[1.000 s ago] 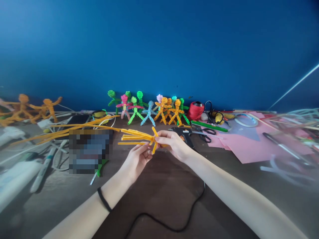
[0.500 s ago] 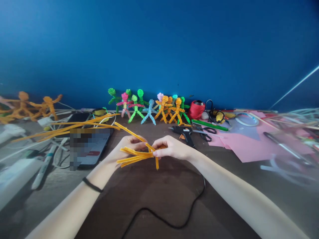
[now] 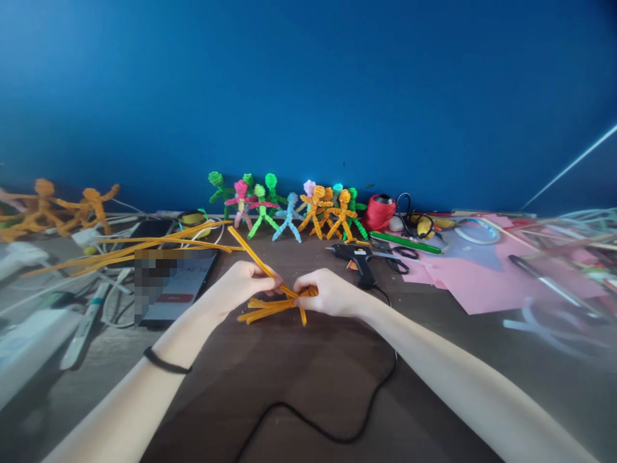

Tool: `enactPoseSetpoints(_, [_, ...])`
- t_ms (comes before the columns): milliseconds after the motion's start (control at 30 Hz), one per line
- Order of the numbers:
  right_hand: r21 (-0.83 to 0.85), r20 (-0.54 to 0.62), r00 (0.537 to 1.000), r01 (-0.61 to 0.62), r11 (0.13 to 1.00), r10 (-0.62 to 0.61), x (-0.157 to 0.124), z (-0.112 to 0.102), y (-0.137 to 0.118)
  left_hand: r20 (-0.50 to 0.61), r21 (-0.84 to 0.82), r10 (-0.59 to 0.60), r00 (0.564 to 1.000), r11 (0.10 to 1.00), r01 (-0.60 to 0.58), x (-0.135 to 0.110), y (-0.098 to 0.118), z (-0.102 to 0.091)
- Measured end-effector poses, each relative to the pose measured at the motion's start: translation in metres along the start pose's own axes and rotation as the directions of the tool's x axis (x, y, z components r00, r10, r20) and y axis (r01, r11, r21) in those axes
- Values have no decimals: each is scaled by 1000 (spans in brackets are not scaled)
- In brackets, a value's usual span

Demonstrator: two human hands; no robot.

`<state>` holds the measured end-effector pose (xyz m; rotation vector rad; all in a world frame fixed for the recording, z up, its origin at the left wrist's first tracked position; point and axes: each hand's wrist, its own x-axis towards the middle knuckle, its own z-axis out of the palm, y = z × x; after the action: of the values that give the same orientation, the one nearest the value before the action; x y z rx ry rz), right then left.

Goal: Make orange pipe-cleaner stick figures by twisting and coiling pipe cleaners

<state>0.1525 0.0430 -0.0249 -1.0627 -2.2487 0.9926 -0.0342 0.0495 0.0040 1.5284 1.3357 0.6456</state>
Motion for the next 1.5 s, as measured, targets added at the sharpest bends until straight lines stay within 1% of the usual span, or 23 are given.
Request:
enactPoseSetpoints(100, [22, -85, 996, -29, 999, 30, 2, 0, 1, -100, -41, -9, 995, 999, 5, -1, 2, 2])
enactPoseSetpoints(233, [134, -169, 981, -73, 988, 96, 5, -2, 5, -152, -156, -12, 988, 988, -12, -4, 7, 5])
enactPoseSetpoints(300, [202, -193, 974, -82, 976, 122, 6, -2, 7, -187, -224, -18, 982, 974, -25, -6, 8, 7])
enactPoseSetpoints(333, [220, -201, 971, -84, 972, 130, 7, -2, 8, -197, -234, -7, 980, 971, -40, -7, 8, 8])
enactPoseSetpoints(367, [229, -205, 969, -86, 970, 135, 7, -2, 8, -201, -212, 24, 979, 975, -67, -8, 8, 10])
enactPoseSetpoints(467, [238, -203, 971, -78, 968, 128, 8, 0, 10, -192, -55, 168, 967, 982, -182, -12, 9, 16])
enactPoseSetpoints(533, [259, -204, 971, -73, 963, 128, 8, 1, 12, -171, -9, 209, 963, 977, -214, -15, 9, 22])
enactPoseSetpoints(633, [302, -225, 961, -87, 949, 159, 9, 0, 13, -110, -120, 155, 982, 979, -168, -18, 9, 31])
enactPoseSetpoints(733, [374, -269, 944, -83, 924, 193, 10, -2, 12, -86, -291, 76, 993, 952, -98, -18, 7, 36])
enactPoseSetpoints(867, [466, -303, 919, -87, 880, 251, 10, -4, 9, -51, -501, -16, 999, 865, -12, -16, 5, 37])
enactPoseSetpoints(967, [509, -315, 914, -64, 859, 255, 10, -3, 10, -42, -609, -58, 997, 793, 21, -13, 3, 37])
enactPoseSetpoints(1033, [547, -317, 916, -36, 837, 247, 10, -2, 10, -51, -646, -92, 994, 762, 38, -11, 0, 38])
enactPoseSetpoints(1167, [618, -299, 918, -23, 786, 262, 9, -1, 9, -72, -670, -160, 985, 739, 71, -9, -4, 41])
enactPoseSetpoints(1267, [659, -276, 935, 16, 752, 222, 7, -1, 6, -28, -699, -186, 982, 706, 114, -9, -5, 43])
enactPoseSetpoints(1333, [697, -239, 955, 41, 716, 178, 6, -1, 4, 11, -710, -195, 981, 690, 145, -8, -6, 42])
enactPoseSetpoints(1400, [725, -182, 973, 34, 688, 144, 5, -2, 4, 25, -707, -208, 978, 688, 165, -6, -8, 39])
enactPoseSetpoints(1467, [728, -118, 987, 11, 686, 109, 4, -3, 5, 31, -687, -206, 978, 706, 170, -4, -10, 33])
enactPoseSetpoints(1500, [722, -86, 992, 2, 692, 87, 3, -3, 6, 40, -677, -185, 982, 718, 163, -3, -11, 29])
